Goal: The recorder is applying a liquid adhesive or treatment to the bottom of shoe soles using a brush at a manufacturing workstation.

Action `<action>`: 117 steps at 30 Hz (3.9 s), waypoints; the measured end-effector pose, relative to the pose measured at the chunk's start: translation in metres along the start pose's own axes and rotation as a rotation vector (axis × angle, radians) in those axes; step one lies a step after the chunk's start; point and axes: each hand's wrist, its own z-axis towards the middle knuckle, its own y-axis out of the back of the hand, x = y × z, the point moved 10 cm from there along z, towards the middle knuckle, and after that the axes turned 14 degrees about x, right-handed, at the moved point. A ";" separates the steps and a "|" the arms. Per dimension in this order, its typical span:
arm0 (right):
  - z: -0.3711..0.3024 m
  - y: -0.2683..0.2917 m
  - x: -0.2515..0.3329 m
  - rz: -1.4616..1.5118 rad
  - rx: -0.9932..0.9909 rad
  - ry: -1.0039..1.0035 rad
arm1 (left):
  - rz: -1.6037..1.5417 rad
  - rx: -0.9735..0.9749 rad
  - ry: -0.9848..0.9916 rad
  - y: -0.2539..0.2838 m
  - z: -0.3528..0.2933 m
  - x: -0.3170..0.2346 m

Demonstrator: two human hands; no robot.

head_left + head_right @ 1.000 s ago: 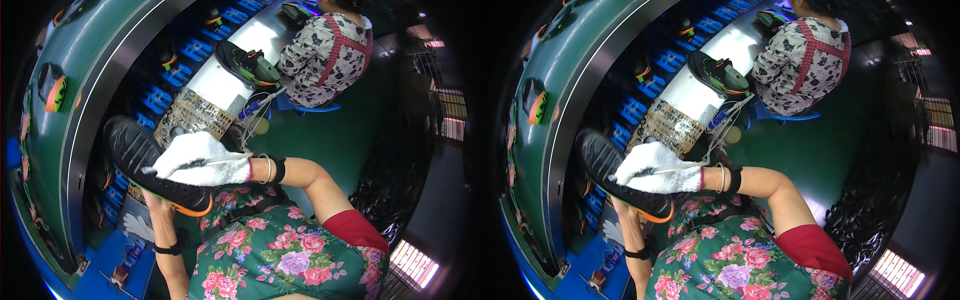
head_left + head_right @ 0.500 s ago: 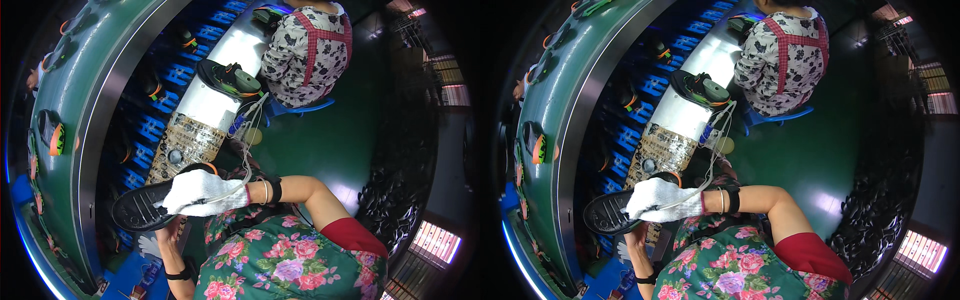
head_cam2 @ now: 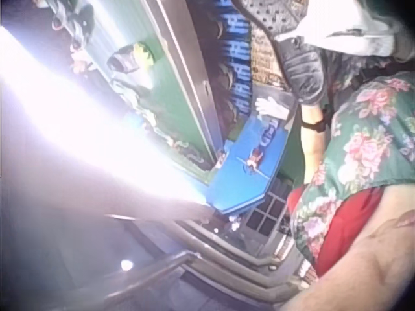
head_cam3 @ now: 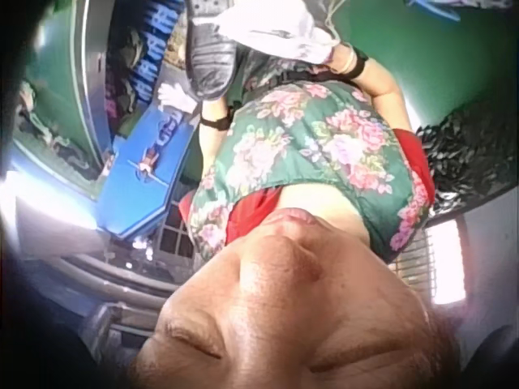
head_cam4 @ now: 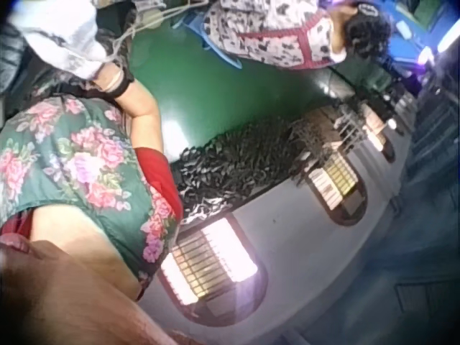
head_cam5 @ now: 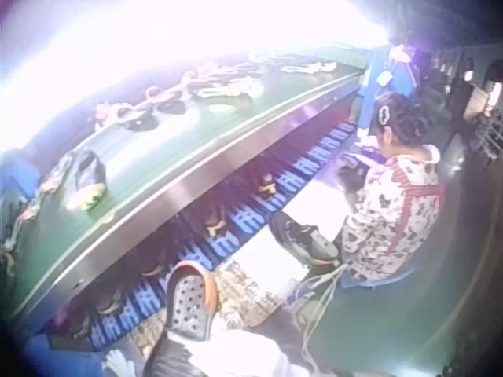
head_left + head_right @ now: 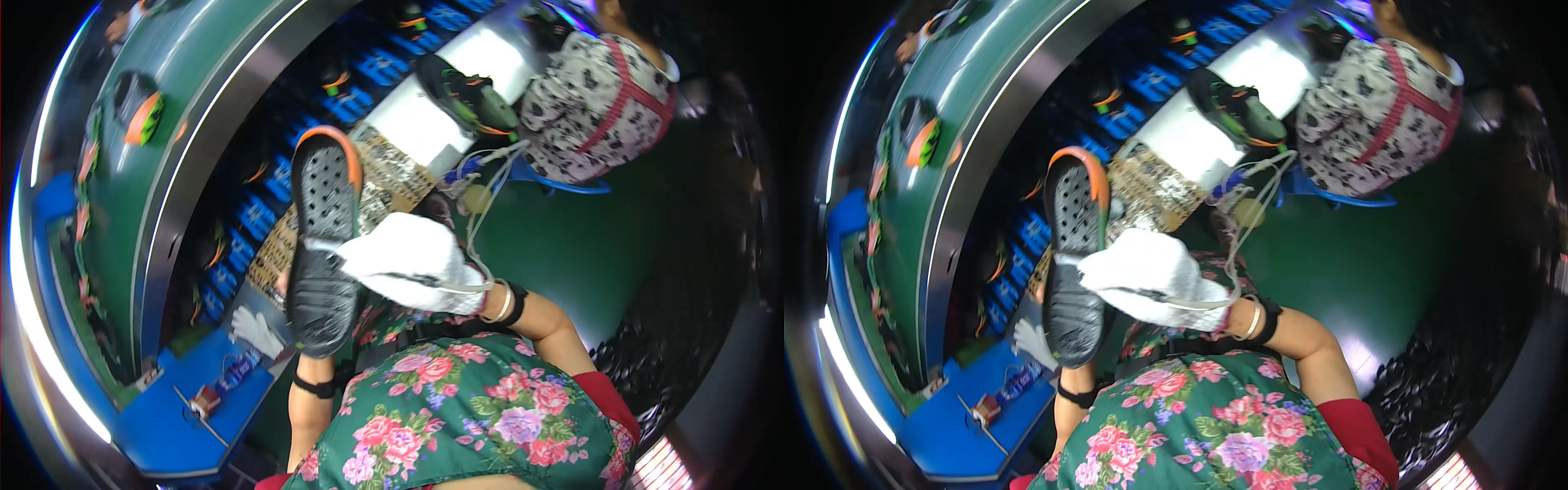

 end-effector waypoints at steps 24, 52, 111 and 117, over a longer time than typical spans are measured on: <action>0.033 0.004 0.004 -0.031 0.097 -0.020 | -0.021 0.095 0.005 -0.031 0.039 0.050; 0.067 -0.018 0.040 -0.104 0.171 0.223 | 0.332 0.080 0.034 0.020 0.015 0.034; 0.038 -0.017 0.000 0.103 -0.184 0.155 | 0.831 0.355 -0.038 -0.043 0.131 -0.013; 0.033 -0.029 -0.006 0.152 -0.148 0.129 | 0.871 0.353 -0.055 -0.045 0.126 -0.020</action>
